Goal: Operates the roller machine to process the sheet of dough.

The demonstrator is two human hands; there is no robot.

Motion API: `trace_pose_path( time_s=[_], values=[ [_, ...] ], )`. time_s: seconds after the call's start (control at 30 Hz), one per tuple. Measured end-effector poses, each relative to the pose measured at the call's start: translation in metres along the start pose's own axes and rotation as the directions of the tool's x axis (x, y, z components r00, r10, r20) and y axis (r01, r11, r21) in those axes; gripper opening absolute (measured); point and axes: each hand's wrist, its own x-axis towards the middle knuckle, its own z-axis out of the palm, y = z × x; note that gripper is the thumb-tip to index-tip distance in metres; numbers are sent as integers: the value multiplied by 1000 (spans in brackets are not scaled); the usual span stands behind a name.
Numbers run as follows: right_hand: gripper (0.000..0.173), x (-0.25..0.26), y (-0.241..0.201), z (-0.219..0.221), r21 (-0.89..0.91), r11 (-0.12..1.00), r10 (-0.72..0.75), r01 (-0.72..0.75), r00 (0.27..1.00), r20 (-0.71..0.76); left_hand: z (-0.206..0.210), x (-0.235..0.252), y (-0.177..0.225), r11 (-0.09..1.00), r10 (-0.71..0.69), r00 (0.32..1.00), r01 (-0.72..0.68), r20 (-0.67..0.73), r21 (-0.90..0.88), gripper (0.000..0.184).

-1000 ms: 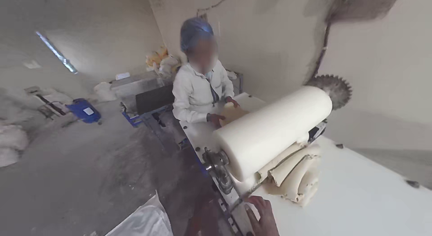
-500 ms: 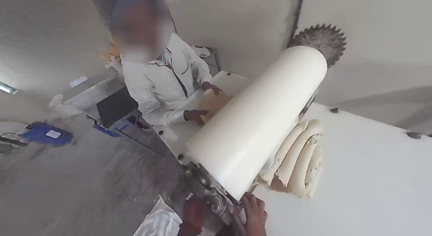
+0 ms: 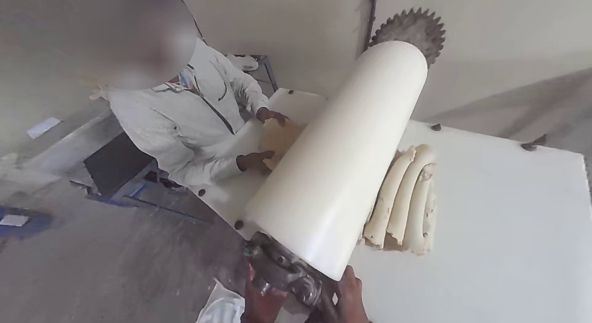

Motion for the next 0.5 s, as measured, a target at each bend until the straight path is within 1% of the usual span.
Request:
trace_pose_path(
  time_s=[0.07,0.13,0.23,0.27,0.3,0.33,0.43,0.47,0.5],
  values=[
    [29,-2,-3,1,-4,999,35,-35,999,-38,-4,3,-1,1000,21,999,-21,36,-4,62],
    [31,-4,-4,3,-5,998,55,-56,996,-69,-10,7,-2,998,32,993,-26,116,-52,61],
    [30,-6,-3,6,-1,998,59,-59,995,-84,-15,12,-5,986,24,961,23,276,-166,61],
    [29,-5,-3,5,1,998,57,-57,995,-85,-14,13,-5,984,9,957,42,289,-172,62],
    [28,-4,-4,5,1,998,62,-62,995,-79,-15,14,-3,982,-9,960,61,278,-179,61],
    [28,-4,-3,5,11,998,68,-67,995,-68,-17,12,-3,988,-26,969,63,247,-142,61],
    [28,-4,1,7,58,996,64,-62,997,-44,-16,2,3,999,-44,995,45,87,-4,56],
    [27,-3,3,8,66,996,66,-63,996,-53,-15,-1,6,1000,-25,997,25,75,4,54],
    [26,-2,5,10,68,996,64,-58,995,-82,-16,-3,7,1000,14,996,-14,92,9,50]
  ],
)
